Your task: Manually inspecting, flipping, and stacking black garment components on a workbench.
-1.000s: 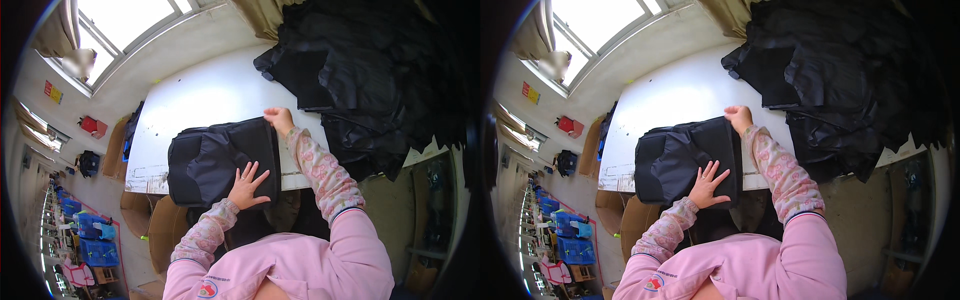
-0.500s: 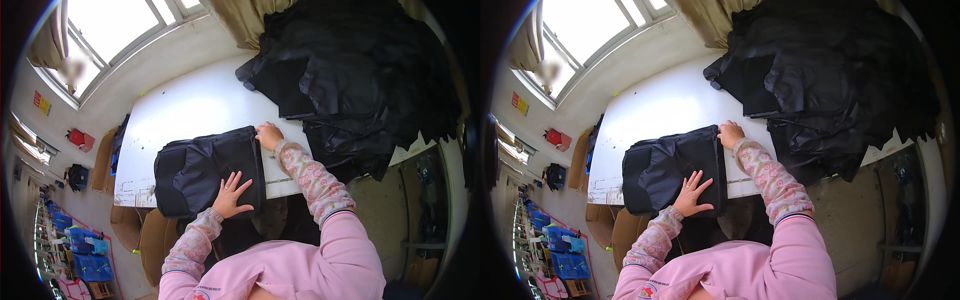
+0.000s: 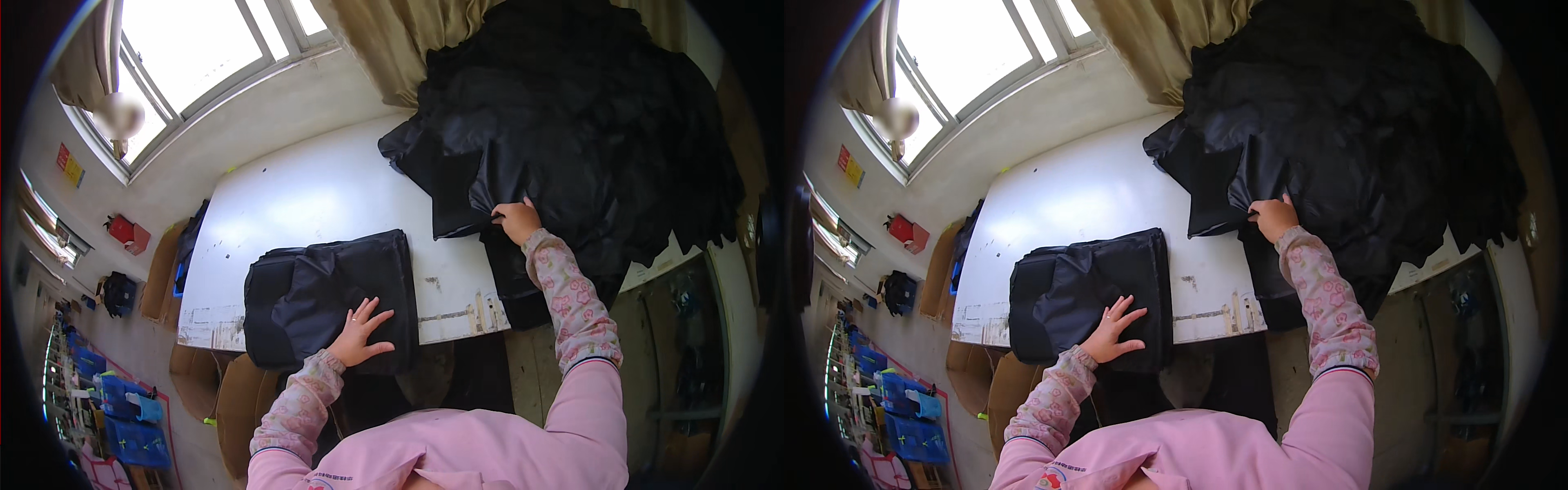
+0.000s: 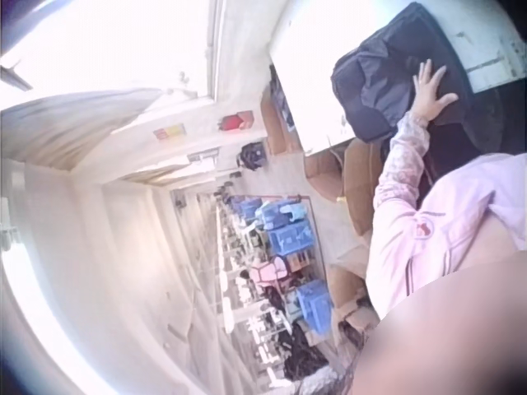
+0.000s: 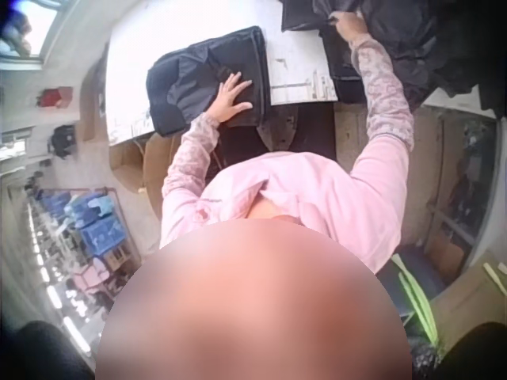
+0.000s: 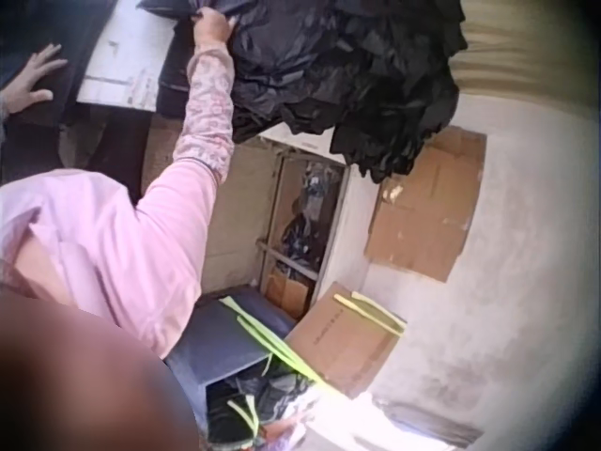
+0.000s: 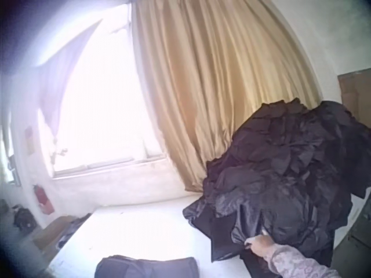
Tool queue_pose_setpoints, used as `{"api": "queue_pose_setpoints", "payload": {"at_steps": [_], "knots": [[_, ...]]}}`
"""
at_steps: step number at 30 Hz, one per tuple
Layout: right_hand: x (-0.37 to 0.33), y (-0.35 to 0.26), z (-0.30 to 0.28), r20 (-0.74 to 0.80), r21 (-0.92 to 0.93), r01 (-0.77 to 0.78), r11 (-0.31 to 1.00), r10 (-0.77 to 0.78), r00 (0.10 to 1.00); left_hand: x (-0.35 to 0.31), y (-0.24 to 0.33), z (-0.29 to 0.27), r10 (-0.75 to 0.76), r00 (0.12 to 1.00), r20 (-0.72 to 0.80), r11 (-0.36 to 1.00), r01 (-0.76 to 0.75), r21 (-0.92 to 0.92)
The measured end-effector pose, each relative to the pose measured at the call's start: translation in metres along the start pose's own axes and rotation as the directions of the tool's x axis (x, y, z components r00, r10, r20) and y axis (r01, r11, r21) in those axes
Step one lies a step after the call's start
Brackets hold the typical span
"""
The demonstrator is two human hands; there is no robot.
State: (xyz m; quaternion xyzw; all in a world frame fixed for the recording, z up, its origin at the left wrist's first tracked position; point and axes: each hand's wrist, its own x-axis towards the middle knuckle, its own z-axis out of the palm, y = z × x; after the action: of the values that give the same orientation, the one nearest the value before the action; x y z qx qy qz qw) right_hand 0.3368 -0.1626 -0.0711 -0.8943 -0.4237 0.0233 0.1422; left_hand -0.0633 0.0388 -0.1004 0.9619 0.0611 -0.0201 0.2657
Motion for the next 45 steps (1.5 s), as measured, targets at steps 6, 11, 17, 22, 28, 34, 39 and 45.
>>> {"api": "queue_pose_setpoints", "payload": {"at_steps": [6, 11, 17, 22, 28, 34, 39, 45], "knots": [[-0.060, -0.042, -0.140, -0.377, 0.539, 0.452, 0.711, -0.277, 0.884, 0.051, 0.028, -0.039, -0.017, 0.927, -0.376, 0.831, -0.196, -0.520], [-0.082, -0.081, -0.217, -0.221, 0.883, 0.290, 0.370, -0.219, 0.951, 0.068, 0.068, -0.058, 0.149, 0.975, -0.163, 0.414, -0.211, -0.886], [-0.051, -0.083, -0.151, -0.224, 0.761, 0.326, 0.561, -0.244, 0.944, 0.040, 0.144, -0.068, 0.016, 0.901, -0.433, -0.228, -0.418, -0.879], [-0.103, -0.096, -0.095, -0.548, 0.554, 0.338, 0.761, 0.027, 0.836, 0.053, 0.139, -0.067, -0.363, 0.891, -0.272, -0.205, -0.361, -0.910], [-0.172, -0.190, -0.011, -0.392, 0.643, 0.420, 0.641, -0.195, 0.899, 0.062, 0.152, -0.038, -0.374, 0.856, -0.357, -0.047, -0.402, -0.915], [-0.165, -0.178, -0.011, -0.375, 0.641, 0.365, 0.675, -0.140, 0.917, 0.075, 0.128, -0.025, -0.549, 0.725, -0.416, 0.112, -0.430, -0.896], [-0.160, -0.149, -0.016, -0.189, 0.835, 0.230, 0.500, -0.131, 0.973, 0.055, 0.127, -0.045, -0.477, 0.815, -0.330, 0.025, -0.363, -0.931], [-0.186, -0.172, -0.028, -0.113, 0.803, 0.235, 0.547, -0.247, 0.962, 0.064, 0.123, -0.038, -0.589, 0.770, -0.247, 0.009, -0.300, -0.954]]}}
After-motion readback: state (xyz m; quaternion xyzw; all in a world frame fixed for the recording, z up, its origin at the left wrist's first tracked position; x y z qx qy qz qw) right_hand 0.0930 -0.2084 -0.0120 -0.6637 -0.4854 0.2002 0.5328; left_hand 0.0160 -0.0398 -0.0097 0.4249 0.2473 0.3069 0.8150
